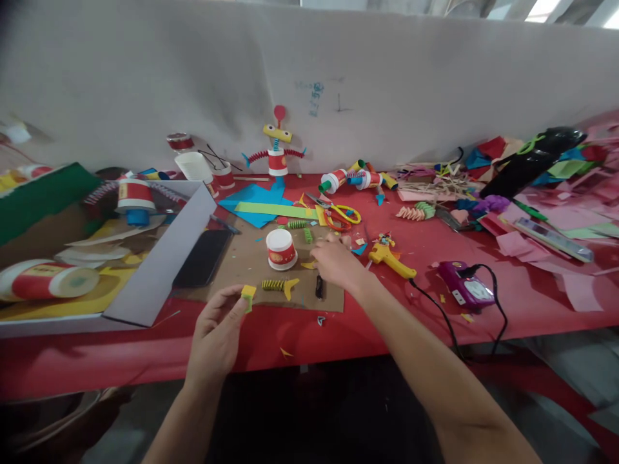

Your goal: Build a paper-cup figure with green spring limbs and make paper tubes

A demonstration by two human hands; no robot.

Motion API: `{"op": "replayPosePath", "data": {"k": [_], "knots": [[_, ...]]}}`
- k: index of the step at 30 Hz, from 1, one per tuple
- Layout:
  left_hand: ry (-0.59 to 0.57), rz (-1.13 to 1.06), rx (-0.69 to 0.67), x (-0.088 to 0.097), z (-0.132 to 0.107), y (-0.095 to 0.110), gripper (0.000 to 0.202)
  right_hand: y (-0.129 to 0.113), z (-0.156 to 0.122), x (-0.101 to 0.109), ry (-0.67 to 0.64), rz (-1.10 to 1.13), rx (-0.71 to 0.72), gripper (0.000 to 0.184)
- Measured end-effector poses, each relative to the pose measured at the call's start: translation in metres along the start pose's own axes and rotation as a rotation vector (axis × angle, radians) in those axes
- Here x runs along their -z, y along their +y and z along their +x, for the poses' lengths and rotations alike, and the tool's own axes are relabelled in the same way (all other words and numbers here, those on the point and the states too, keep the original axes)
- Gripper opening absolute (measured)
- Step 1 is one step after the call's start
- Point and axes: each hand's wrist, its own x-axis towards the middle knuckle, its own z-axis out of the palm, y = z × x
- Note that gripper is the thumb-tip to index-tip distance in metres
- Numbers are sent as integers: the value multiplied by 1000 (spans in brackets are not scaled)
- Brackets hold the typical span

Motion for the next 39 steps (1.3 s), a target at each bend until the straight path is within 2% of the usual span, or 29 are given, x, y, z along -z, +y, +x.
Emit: {"op": "replayPosePath", "data": {"k": [4,8,12,17,22,27,29,30,33,35,37,39], "knots": [[-23,28,2,7,-1,-4,20,-7,22,0,-98,-25,0,12],[-41,37,13,8,-3,-6,20,-7,30,1,-172,-42,-9,18],[-48,70,14,8,-2,-10,21,-9,30,2,-180,-50,-2,22],[-86,111,21,9,-1,-14,20,-10,25,6,-156,-49,54,13],[-115,166,32,10,-2,-14,20,-9,26,5,-113,11,107,13],[-140,200,43,10,-3,-13,20,-3,17,-2,48,165,98,9],[-153,197,54,7,-4,-11,19,-4,6,-7,136,314,83,11],[-158,186,58,5,-5,-10,19,-6,-1,-9,191,459,68,11],[-158,129,61,-2,-8,-5,18,-20,-24,-16,330,1062,-48,17],[-158,98,60,-8,-10,-3,17,-34,-40,-19,342,1367,-159,25],[-160,94,58,-12,-12,-2,17,-49,-53,-19,351,1549,-261,27],[-164,119,51,-15,-14,-2,17,-61,-63,-18,388,1666,-334,21]]}}
